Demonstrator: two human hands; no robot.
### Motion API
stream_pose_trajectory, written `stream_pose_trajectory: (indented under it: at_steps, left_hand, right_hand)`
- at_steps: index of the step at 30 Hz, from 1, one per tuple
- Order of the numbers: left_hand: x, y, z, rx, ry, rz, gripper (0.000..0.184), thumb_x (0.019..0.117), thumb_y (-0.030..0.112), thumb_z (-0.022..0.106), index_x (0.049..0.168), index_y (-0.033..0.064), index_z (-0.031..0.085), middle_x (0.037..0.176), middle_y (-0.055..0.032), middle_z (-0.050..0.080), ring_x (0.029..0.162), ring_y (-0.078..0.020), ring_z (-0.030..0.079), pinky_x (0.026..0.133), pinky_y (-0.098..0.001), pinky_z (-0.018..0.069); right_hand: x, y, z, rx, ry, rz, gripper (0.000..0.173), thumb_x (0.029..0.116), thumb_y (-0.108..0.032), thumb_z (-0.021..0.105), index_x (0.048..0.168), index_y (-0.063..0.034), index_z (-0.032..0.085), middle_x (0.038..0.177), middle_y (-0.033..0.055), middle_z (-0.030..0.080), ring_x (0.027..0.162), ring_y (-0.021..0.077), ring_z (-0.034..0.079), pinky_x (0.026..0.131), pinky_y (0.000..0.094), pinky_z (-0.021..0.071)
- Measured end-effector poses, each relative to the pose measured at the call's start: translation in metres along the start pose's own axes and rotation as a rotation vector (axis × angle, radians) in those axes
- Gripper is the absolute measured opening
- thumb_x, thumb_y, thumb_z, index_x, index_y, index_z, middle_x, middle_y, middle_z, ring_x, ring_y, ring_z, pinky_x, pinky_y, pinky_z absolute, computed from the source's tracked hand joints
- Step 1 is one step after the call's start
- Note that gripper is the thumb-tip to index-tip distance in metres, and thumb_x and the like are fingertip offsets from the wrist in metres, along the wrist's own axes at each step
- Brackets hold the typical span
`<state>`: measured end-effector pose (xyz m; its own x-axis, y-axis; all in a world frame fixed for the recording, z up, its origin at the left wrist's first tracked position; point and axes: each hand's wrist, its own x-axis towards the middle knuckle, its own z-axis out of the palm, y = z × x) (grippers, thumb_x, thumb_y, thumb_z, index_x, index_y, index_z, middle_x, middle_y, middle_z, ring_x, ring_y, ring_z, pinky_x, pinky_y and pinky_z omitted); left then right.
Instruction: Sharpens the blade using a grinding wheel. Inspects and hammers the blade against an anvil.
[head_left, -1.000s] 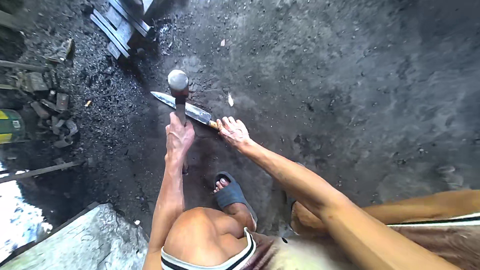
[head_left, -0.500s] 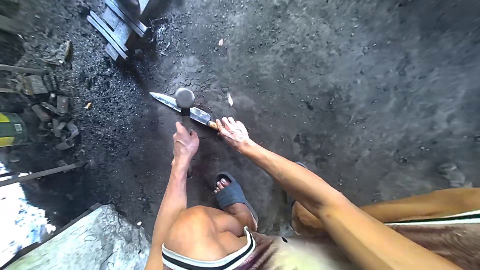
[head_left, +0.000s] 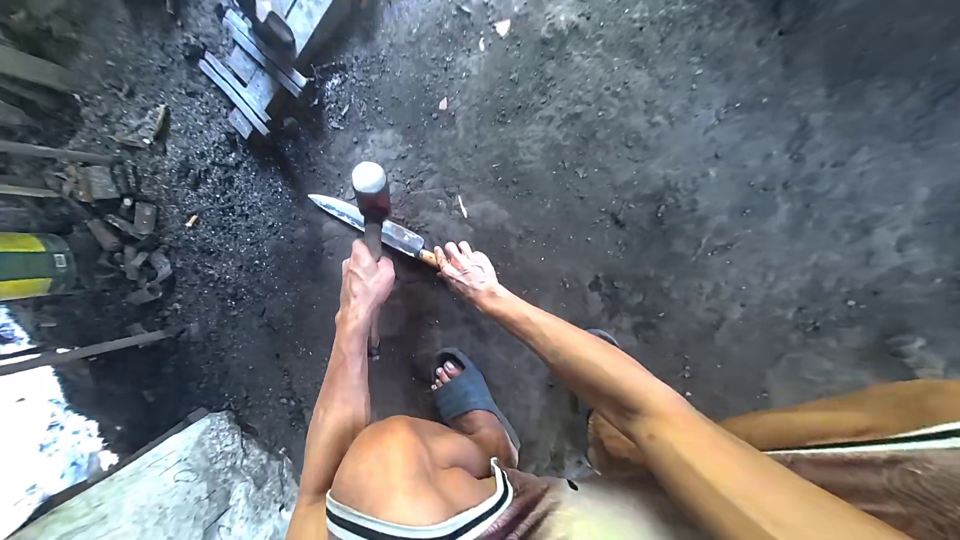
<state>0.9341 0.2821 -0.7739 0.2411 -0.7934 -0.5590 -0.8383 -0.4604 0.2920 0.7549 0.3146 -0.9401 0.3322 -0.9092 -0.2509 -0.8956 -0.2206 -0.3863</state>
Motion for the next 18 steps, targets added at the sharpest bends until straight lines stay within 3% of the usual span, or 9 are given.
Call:
stream_pose_trajectory:
  at_steps: [4,5,6,7,8,10,14,16,18]
  left_hand:
    - [-0.014,-0.006,0.014,0.014,0.141,0.101,0.046,0.0993,0.024,0.059,0.139,0.0056,0.045,0.095,-0.0222,0.070,0.079,-0.0400,0.072,0.063,-0.0575,0.0584]
    - [-0.017,0.000,0.007,0.026,0.012,0.000,0.048,0.1011,0.023,0.057,0.144,0.0068,0.042,0.107,-0.0233,0.070,0.091,-0.0405,0.072,0.073,-0.0583,0.0595]
    - [-0.016,0.012,-0.011,0.037,-0.261,-0.192,0.052,0.1066,0.026,0.050,0.153,0.0140,0.030,0.132,-0.0194,0.063,0.114,-0.0367,0.067,0.094,-0.0565,0.0551]
    - [-0.012,-0.008,0.007,0.004,-0.105,-0.097,0.047,0.0992,0.028,0.055,0.141,0.0083,0.046,0.112,-0.0218,0.069,0.088,-0.0361,0.072,0.069,-0.0540,0.0596]
    - [-0.004,-0.016,0.014,-0.040,-0.045,-0.071,0.043,0.0952,0.030,0.057,0.131,0.0080,0.051,0.097,-0.0203,0.068,0.071,-0.0326,0.070,0.057,-0.0502,0.0576]
    - [0.002,-0.010,0.004,-0.077,-0.017,-0.048,0.043,0.0955,0.032,0.057,0.132,0.0094,0.050,0.092,-0.0188,0.067,0.066,-0.0317,0.068,0.055,-0.0505,0.0569]
    - [-0.001,-0.013,0.009,0.003,0.127,0.041,0.048,0.0991,0.026,0.059,0.140,0.0074,0.042,0.099,-0.0218,0.069,0.083,-0.0390,0.071,0.067,-0.0573,0.0581]
    - [0.028,-0.018,0.017,0.042,0.065,-0.021,0.050,0.0973,0.024,0.060,0.140,0.0043,0.044,0.103,-0.0220,0.070,0.087,-0.0370,0.072,0.074,-0.0568,0.0597]
    - [0.054,-0.024,0.010,0.010,-0.051,-0.106,0.040,0.0923,0.026,0.059,0.126,0.0060,0.053,0.090,-0.0161,0.068,0.066,-0.0271,0.070,0.058,-0.0476,0.0600]
  right_hand:
    - [0.000,0.003,-0.001,-0.009,-0.046,-0.008,0.044,0.1060,-0.031,0.055,0.143,-0.0081,0.057,0.129,0.0201,0.062,0.116,0.0416,0.062,0.077,0.0528,0.0580]
    - [0.000,0.003,-0.002,-0.006,-0.045,-0.009,0.044,0.1058,-0.032,0.056,0.143,-0.0085,0.056,0.129,0.0199,0.062,0.116,0.0416,0.062,0.078,0.0530,0.0581]
    - [-0.002,0.002,-0.002,-0.001,-0.036,-0.011,0.044,0.1053,-0.032,0.057,0.143,-0.0092,0.057,0.128,0.0195,0.062,0.115,0.0415,0.062,0.077,0.0529,0.0580]
    - [-0.003,0.000,0.000,0.004,-0.025,-0.008,0.045,0.1039,-0.033,0.060,0.142,-0.0103,0.058,0.128,0.0189,0.062,0.114,0.0415,0.062,0.077,0.0531,0.0583]
    - [-0.003,0.001,0.000,0.003,-0.025,-0.004,0.046,0.1035,-0.034,0.060,0.143,-0.0109,0.058,0.129,0.0188,0.062,0.114,0.0417,0.062,0.078,0.0533,0.0584]
    - [-0.001,0.002,-0.002,0.009,-0.036,0.006,0.046,0.1036,-0.034,0.060,0.143,-0.0112,0.058,0.130,0.0187,0.062,0.115,0.0420,0.062,0.078,0.0542,0.0584]
    - [-0.003,0.001,0.000,0.005,-0.053,0.001,0.044,0.1048,-0.033,0.058,0.142,-0.0096,0.058,0.128,0.0198,0.062,0.113,0.0428,0.063,0.076,0.0540,0.0586]
    - [-0.002,0.000,-0.001,0.008,-0.059,0.008,0.044,0.1057,-0.032,0.056,0.144,-0.0104,0.056,0.130,0.0195,0.062,0.116,0.0426,0.062,0.077,0.0537,0.0582]
    - [-0.005,-0.002,0.001,0.024,-0.054,0.017,0.046,0.1031,-0.032,0.061,0.144,-0.0112,0.057,0.130,0.0198,0.062,0.115,0.0426,0.062,0.077,0.0552,0.0586]
